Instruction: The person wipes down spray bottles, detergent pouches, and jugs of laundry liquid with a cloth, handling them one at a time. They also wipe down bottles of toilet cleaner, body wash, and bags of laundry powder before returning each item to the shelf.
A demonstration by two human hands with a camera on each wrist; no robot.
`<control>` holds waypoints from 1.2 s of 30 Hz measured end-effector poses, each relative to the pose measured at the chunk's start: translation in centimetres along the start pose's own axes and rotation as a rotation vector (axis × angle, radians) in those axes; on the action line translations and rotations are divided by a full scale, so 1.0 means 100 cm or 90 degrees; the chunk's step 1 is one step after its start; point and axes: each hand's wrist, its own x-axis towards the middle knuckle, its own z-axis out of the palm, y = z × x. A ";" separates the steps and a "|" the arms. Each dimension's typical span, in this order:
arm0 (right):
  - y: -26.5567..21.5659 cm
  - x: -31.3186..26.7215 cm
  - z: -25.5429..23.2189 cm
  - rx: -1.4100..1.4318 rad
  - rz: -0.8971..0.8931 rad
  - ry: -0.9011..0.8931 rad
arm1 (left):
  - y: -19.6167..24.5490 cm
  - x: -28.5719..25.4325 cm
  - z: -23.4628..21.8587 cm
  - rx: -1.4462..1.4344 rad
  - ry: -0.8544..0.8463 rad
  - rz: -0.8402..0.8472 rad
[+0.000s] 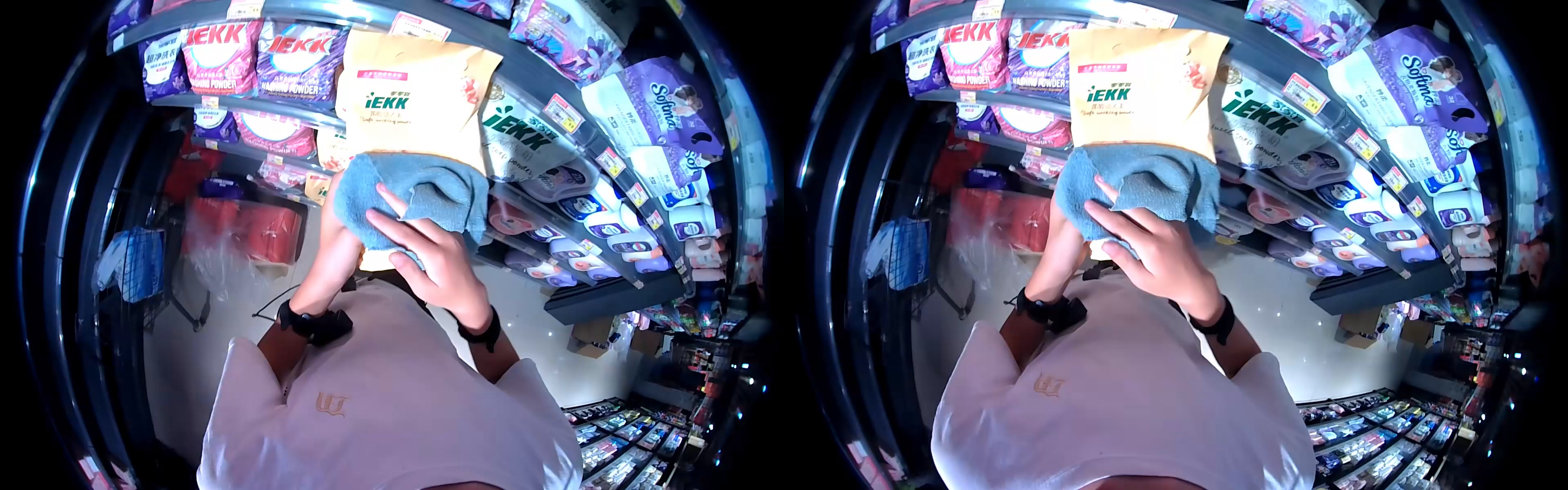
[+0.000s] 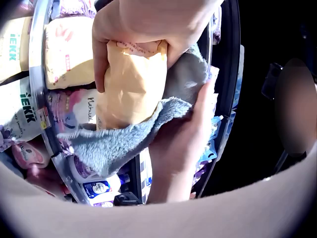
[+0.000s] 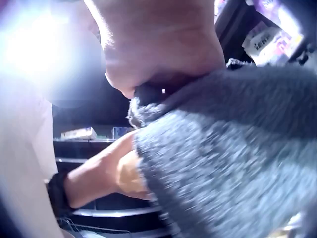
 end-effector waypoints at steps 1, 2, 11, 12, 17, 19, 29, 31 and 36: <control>0.004 0.004 -0.011 -0.040 -0.009 -0.004 | 0.012 -0.005 0.010 -0.004 0.010 0.017; 0.011 0.001 -0.016 -0.023 0.054 -0.036 | 0.011 -0.008 0.005 0.001 0.009 0.008; 0.080 -0.055 0.018 0.311 0.261 0.399 | 0.036 -0.018 0.016 0.033 -0.019 -0.043; 0.086 -0.059 0.021 0.561 0.326 0.445 | 0.042 -0.014 0.014 0.015 -0.047 -0.047; 0.005 -0.058 0.005 0.882 0.435 0.405 | 0.026 -0.002 -0.005 -0.222 -0.086 -0.123; -0.005 -0.061 0.001 1.017 0.318 0.319 | 0.015 0.001 -0.013 -0.180 -0.154 -0.126; 0.005 -0.009 0.061 0.257 0.090 0.145 | -0.006 -0.052 -0.047 -0.009 -0.141 -0.202; 0.008 0.000 0.073 0.225 0.073 0.260 | -0.004 -0.052 -0.046 -0.009 -0.135 -0.195; -0.052 0.011 0.074 0.267 0.063 0.153 | -0.010 -0.054 -0.041 -0.019 -0.113 -0.190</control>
